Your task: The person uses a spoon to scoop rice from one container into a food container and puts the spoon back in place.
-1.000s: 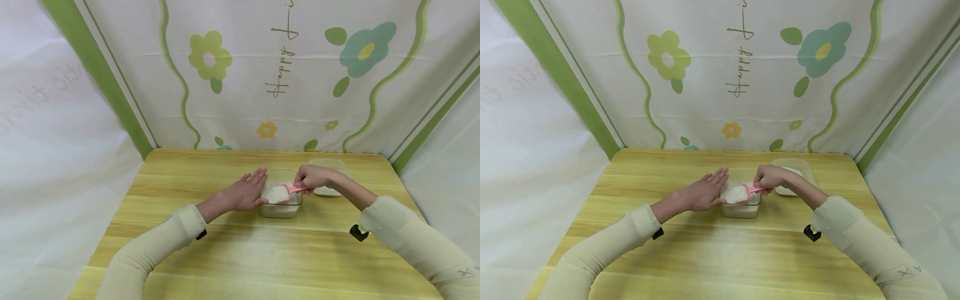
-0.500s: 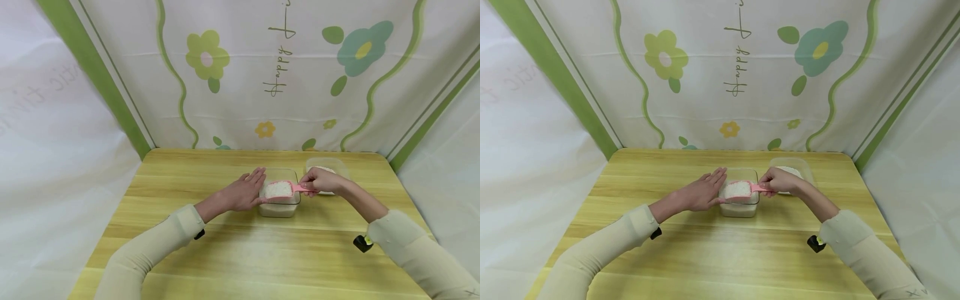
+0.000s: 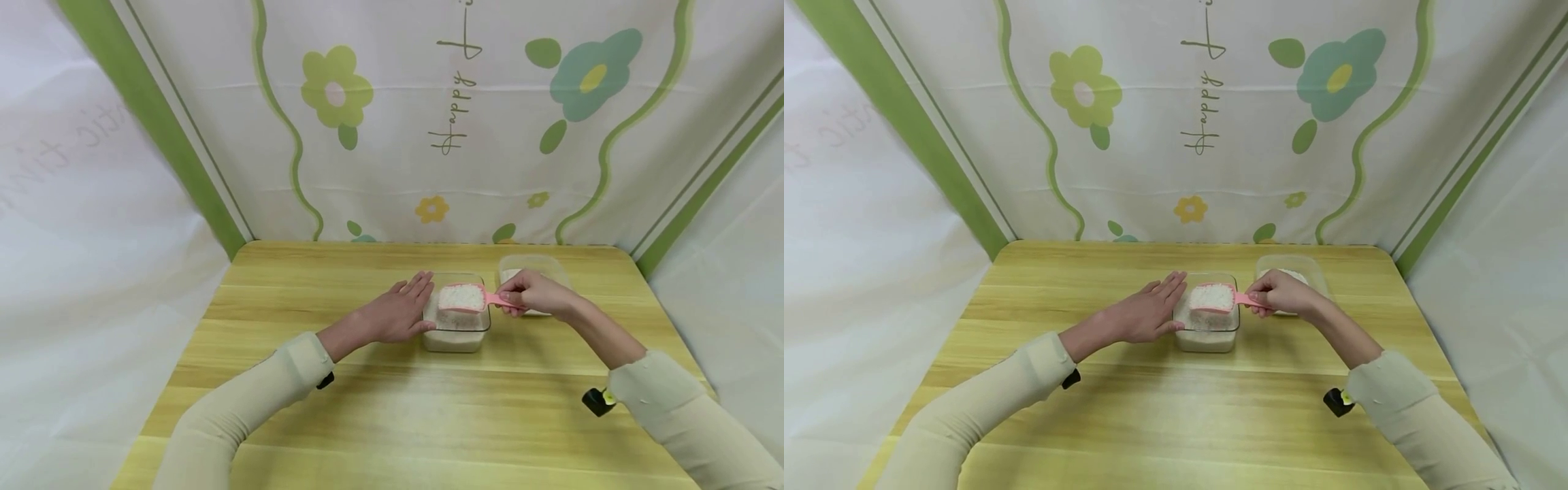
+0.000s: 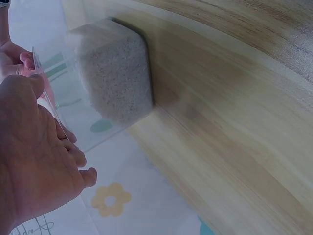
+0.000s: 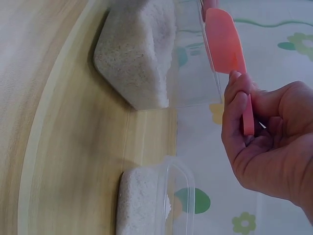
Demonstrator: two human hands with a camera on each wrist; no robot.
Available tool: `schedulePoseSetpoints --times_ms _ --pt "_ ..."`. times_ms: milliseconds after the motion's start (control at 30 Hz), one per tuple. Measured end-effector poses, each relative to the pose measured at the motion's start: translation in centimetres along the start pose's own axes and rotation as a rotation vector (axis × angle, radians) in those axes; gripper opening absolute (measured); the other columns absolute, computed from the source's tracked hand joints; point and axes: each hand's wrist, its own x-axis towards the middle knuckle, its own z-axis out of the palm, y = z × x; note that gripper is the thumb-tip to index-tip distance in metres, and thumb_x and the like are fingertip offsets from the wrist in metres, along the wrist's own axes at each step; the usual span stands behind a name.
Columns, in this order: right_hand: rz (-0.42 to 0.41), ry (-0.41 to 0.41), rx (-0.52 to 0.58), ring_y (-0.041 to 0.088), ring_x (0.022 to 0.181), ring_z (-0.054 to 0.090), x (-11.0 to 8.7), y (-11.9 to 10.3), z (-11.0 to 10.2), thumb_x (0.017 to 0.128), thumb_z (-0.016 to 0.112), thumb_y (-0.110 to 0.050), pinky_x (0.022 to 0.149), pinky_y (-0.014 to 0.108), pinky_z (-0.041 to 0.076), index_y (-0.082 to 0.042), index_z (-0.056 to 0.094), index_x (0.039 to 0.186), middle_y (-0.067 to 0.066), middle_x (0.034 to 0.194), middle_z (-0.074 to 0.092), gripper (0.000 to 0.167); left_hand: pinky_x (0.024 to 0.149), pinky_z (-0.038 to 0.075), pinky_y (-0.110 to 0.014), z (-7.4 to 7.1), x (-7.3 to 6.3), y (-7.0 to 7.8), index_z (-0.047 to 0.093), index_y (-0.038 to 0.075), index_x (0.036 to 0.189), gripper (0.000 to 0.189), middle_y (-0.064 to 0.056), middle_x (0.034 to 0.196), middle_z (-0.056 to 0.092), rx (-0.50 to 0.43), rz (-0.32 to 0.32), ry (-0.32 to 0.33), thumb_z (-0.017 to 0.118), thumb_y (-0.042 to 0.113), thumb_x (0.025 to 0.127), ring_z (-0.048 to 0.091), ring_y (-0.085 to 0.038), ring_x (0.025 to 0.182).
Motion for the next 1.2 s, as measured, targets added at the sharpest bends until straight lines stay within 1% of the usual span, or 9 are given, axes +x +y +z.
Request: schedulePoseSetpoints --times_ms 200,333,433,567,667,767,900,1033,1200 --pt "-0.006 0.001 0.037 0.010 0.065 0.060 -0.4 -0.1 -0.3 0.102 0.043 0.000 0.064 0.024 0.054 0.013 0.068 0.104 0.005 0.076 0.065 0.028 0.125 0.018 -0.045 -0.1 0.0 0.0 0.007 0.002 0.160 0.082 -0.014 0.169 -0.004 0.004 -0.002 -0.008 0.026 0.060 0.104 -0.003 -0.026 0.157" --pt "-0.007 -0.002 0.071 0.008 0.065 0.059 -0.9 -0.2 -0.5 0.103 0.042 0.000 0.064 0.024 0.054 0.016 0.066 0.108 0.004 0.077 0.065 0.029 0.125 0.018 -0.045 0.0 0.1 0.0 0.007 0.003 0.160 0.082 -0.014 0.169 -0.004 -0.002 0.001 -0.008 0.025 0.060 0.104 -0.003 -0.025 0.157" --pt "-0.002 0.008 0.072 0.006 0.065 0.058 -1.5 -0.2 -0.8 0.103 0.042 0.000 0.064 0.023 0.054 0.017 0.065 0.112 0.004 0.079 0.066 0.030 0.125 0.018 -0.045 0.0 0.1 0.0 0.007 0.003 0.161 0.082 -0.014 0.169 -0.004 -0.009 0.003 -0.010 0.025 0.059 0.104 -0.003 -0.025 0.157" --pt "0.014 0.048 0.058 0.005 0.065 0.057 -2.2 0.0 -1.3 0.103 0.043 0.000 0.065 0.024 0.055 0.015 0.065 0.113 0.005 0.081 0.065 0.029 0.125 0.018 -0.045 -0.1 0.0 0.0 0.006 0.004 0.161 0.081 -0.013 0.169 -0.004 -0.011 0.000 -0.010 0.026 0.059 0.104 -0.004 -0.024 0.157" --pt "0.024 0.072 0.053 0.005 0.066 0.057 -2.8 0.3 -1.9 0.103 0.043 -0.001 0.067 0.025 0.055 0.017 0.063 0.113 0.006 0.082 0.064 0.028 0.125 0.018 -0.045 -0.1 -0.1 0.0 0.006 0.004 0.161 0.081 -0.013 0.169 -0.004 -0.016 -0.001 -0.008 0.026 0.059 0.104 -0.004 -0.024 0.157" --pt "0.033 0.088 0.056 0.005 0.070 0.058 -3.5 0.5 -2.4 0.104 0.044 -0.002 0.069 0.025 0.057 0.020 0.059 0.117 0.005 0.082 0.065 0.030 0.125 0.018 -0.045 -0.2 -0.1 0.0 0.006 0.004 0.161 0.081 -0.014 0.169 -0.003 -0.021 -0.001 -0.006 0.026 0.059 0.104 -0.004 -0.024 0.157" --pt "0.044 0.118 0.061 0.005 0.073 0.060 -4.5 1.0 -3.2 0.105 0.044 -0.005 0.071 0.025 0.057 0.020 0.056 0.119 0.001 0.081 0.065 0.031 0.125 0.019 -0.046 -0.2 -0.2 0.0 0.006 0.003 0.160 0.082 -0.014 0.169 -0.002 -0.023 0.003 -0.001 0.026 0.059 0.104 -0.003 -0.024 0.157" --pt "0.051 0.149 0.061 0.005 0.070 0.060 -5.4 1.9 -4.1 0.106 0.043 -0.007 0.071 0.024 0.057 0.021 0.055 0.119 -0.002 0.080 0.065 0.033 0.125 0.020 -0.046 -0.2 -0.3 0.0 0.008 0.002 0.160 0.082 -0.015 0.169 0.000 -0.023 0.010 0.008 0.027 0.059 0.105 -0.002 -0.025 0.157" --pt "0.079 0.185 0.056 0.004 0.071 0.061 -6.0 3.2 -5.4 0.107 0.040 -0.007 0.071 0.023 0.057 0.022 0.051 0.125 -0.004 0.083 0.066 0.036 0.124 0.020 -0.046 -0.2 -0.2 0.0 0.010 0.002 0.160 0.081 -0.015 0.169 -0.001 -0.020 0.007 0.011 0.027 0.058 0.105 -0.001 -0.025 0.157"
